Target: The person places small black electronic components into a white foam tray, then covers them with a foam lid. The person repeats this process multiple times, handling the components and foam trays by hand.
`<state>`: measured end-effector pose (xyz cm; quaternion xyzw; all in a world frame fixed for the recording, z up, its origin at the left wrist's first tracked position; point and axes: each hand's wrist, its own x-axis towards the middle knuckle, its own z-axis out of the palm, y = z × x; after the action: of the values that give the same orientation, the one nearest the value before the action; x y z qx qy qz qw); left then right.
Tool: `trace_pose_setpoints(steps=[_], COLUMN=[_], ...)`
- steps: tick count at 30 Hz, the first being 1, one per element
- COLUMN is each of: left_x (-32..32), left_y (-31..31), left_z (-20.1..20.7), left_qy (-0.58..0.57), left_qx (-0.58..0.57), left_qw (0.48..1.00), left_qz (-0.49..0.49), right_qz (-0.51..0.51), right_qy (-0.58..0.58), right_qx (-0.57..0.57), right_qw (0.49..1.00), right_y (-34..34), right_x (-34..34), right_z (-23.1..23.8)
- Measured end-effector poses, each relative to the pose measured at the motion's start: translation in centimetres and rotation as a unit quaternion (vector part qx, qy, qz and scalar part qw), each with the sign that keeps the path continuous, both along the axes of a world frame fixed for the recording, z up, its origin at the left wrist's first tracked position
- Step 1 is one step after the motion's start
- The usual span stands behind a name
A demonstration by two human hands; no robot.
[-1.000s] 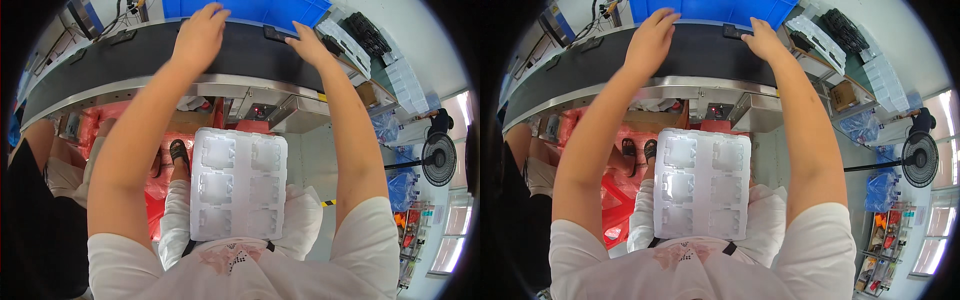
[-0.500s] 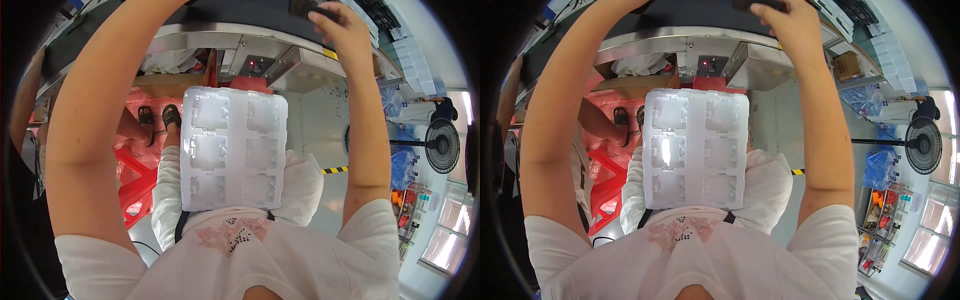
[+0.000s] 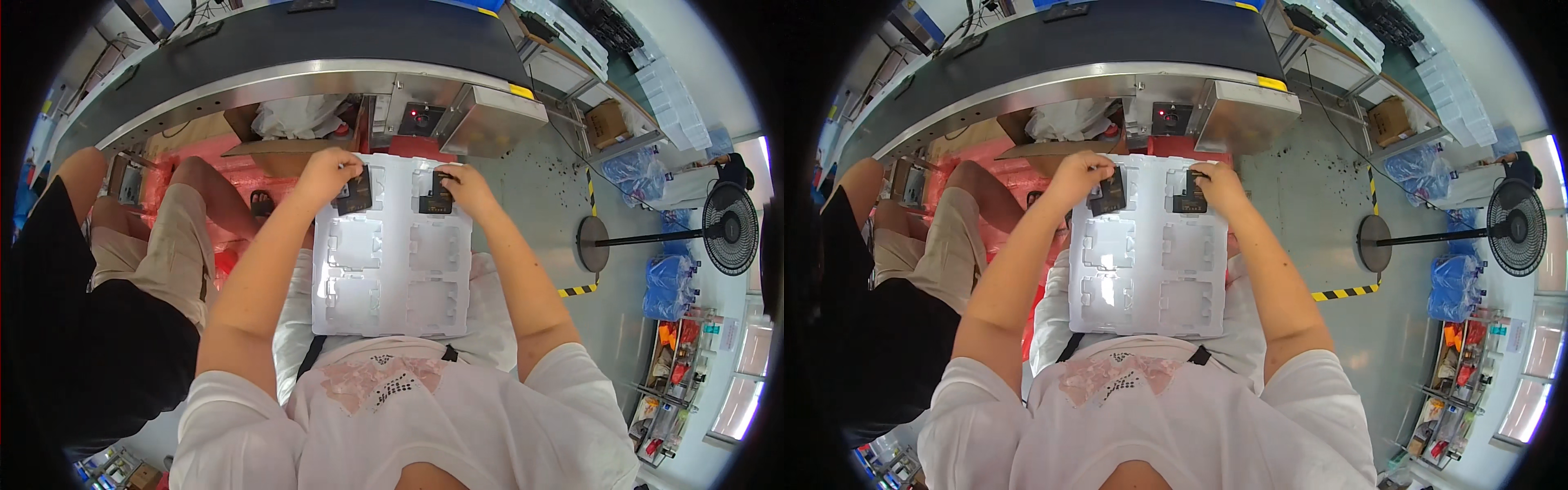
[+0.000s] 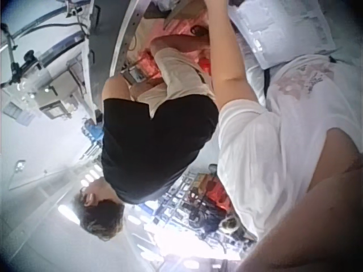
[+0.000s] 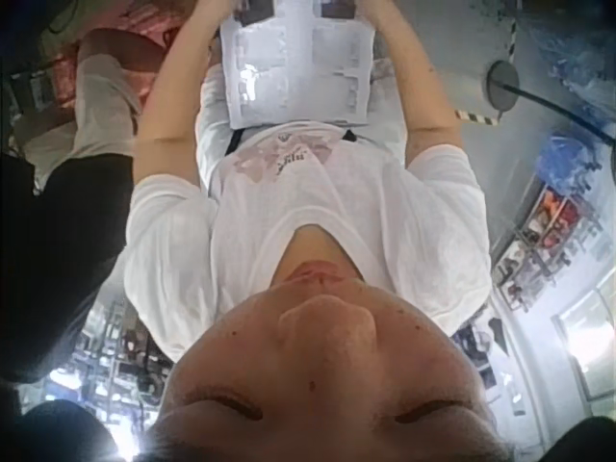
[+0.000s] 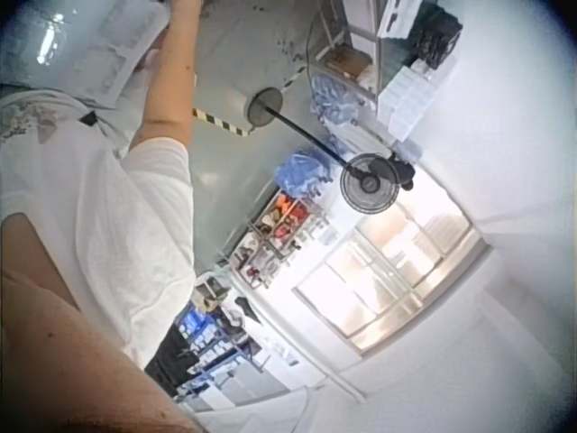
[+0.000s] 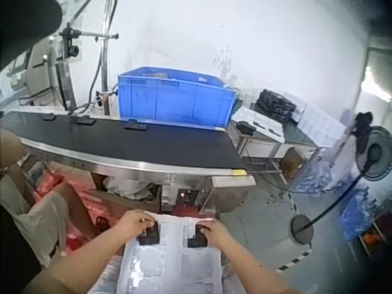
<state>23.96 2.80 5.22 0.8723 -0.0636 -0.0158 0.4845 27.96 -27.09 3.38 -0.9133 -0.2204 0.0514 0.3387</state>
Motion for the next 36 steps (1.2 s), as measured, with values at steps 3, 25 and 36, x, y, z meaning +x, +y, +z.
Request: trace_pose_setpoints(steps=[3, 25, 36], left_x=[-0.2, -7.4, -6.3], left_y=[0.2, -0.1, -1.4], left_z=[-2.2, -1.3, 0.3], left_qy=[-0.092, -0.008, -0.032], left_qx=[0.054, 0.148, 0.282], left_qw=[0.994, 0.979, 0.95], left_qz=[0.013, 0.143, 0.132], right_qz=[-0.067, -0.062, -0.202], right_qy=[-0.084, -0.265, -0.461], right_qx=[-0.038, 0.107, -0.018], right_qw=[0.994, 0.956, 0.864], right_y=[1.8, 4.3, 5.2], right_x=[-3.2, -6.0, 14.9], right_z=[1.4, 8.4, 18.2])
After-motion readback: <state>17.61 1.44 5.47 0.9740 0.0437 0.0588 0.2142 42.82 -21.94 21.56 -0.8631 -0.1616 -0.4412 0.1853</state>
